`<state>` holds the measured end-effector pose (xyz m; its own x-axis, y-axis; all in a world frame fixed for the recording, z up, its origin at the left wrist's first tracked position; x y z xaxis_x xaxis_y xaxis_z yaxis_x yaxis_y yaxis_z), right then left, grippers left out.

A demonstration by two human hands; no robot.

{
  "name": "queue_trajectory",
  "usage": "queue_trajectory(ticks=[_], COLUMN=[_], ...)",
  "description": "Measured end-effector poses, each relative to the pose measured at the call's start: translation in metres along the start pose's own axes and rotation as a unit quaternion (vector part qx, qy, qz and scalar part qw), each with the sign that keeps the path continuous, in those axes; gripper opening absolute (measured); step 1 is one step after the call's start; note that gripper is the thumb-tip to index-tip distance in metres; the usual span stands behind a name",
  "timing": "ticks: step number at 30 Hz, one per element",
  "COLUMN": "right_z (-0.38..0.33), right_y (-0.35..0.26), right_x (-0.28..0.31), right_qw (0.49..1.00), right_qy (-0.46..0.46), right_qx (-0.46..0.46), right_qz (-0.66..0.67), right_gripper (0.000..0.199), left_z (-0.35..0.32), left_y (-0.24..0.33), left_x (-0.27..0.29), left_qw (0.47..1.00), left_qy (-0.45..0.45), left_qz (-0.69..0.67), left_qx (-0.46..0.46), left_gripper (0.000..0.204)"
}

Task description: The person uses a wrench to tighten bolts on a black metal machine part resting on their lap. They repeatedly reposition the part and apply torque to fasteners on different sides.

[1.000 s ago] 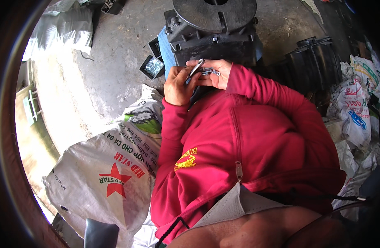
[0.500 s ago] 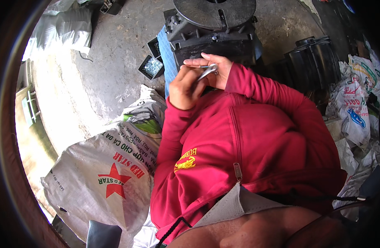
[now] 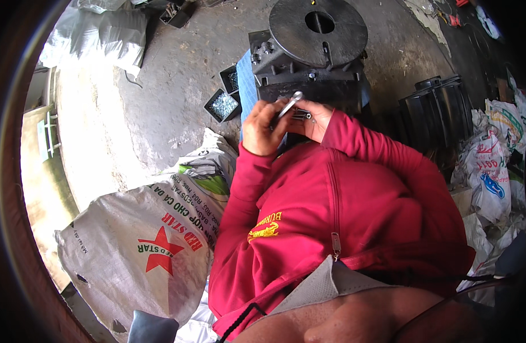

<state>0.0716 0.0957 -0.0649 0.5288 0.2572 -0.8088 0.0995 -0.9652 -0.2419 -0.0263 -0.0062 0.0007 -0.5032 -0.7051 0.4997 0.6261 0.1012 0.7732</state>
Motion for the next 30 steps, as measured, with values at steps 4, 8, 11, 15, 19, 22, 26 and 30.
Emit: queue_trajectory(ticks=[4, 8, 11, 15, 19, 22, 26, 30], right_z=[-0.008, -0.002, 0.002, 0.019, 0.030, 0.034, 0.037, 0.034], right_y=[-0.004, -0.005, -0.006, -0.009, -0.007, -0.003, -0.001, -0.002], right_x=[-0.015, -0.003, -0.002, -0.016, -0.022, -0.028, -0.027, -0.026], right_qw=[0.988, 0.980, 0.970, 0.984, 0.983, 0.980, 0.986, 0.992], right_qy=[0.048, 0.077, 0.152, 0.137, 0.167, 0.187, 0.162, 0.123], right_qx=[0.008, 0.004, 0.030, -0.006, 0.021, 0.021, 0.017, 0.021], right_qz=[-0.149, -0.185, -0.188, -0.113, -0.077, -0.072, -0.024, -0.015], right_gripper=[0.026, 0.022, 0.019, 0.023, 0.025, 0.024, 0.022, 0.024], left_z=[-0.003, -0.007, -0.015, -0.008, -0.009, -0.012, -0.013, -0.016], left_y=[-0.014, -0.011, -0.035, -0.052, -0.062, -0.072, -0.077, -0.085], left_x=[0.010, 0.007, 0.006, 0.030, 0.035, 0.030, 0.029, 0.028], left_qw=[0.998, 0.996, 0.962, 0.960, 0.946, 0.935, 0.929, 0.920], left_qy=[0.050, 0.055, 0.056, 0.126, 0.141, 0.144, 0.129, 0.129], left_qz=[-0.010, -0.018, -0.177, -0.179, -0.209, -0.242, -0.258, -0.281], left_qx=[0.037, 0.074, 0.202, 0.177, 0.206, 0.214, 0.232, 0.240], left_gripper=[0.016, 0.014, 0.018, 0.021, 0.016, 0.011, 0.008, 0.008])
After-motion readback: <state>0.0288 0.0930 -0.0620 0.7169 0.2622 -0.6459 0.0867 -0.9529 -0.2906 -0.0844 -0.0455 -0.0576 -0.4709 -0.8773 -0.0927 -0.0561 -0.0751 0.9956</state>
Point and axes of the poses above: each hand's wrist, its own z-axis towards the middle knuckle, its own x-axis out of the back of the hand, y = z × x, the point moved 3 cm from there along z, towards the middle knuckle, and after that the axes turned 8 degrees about y, right-handed, at the moved point
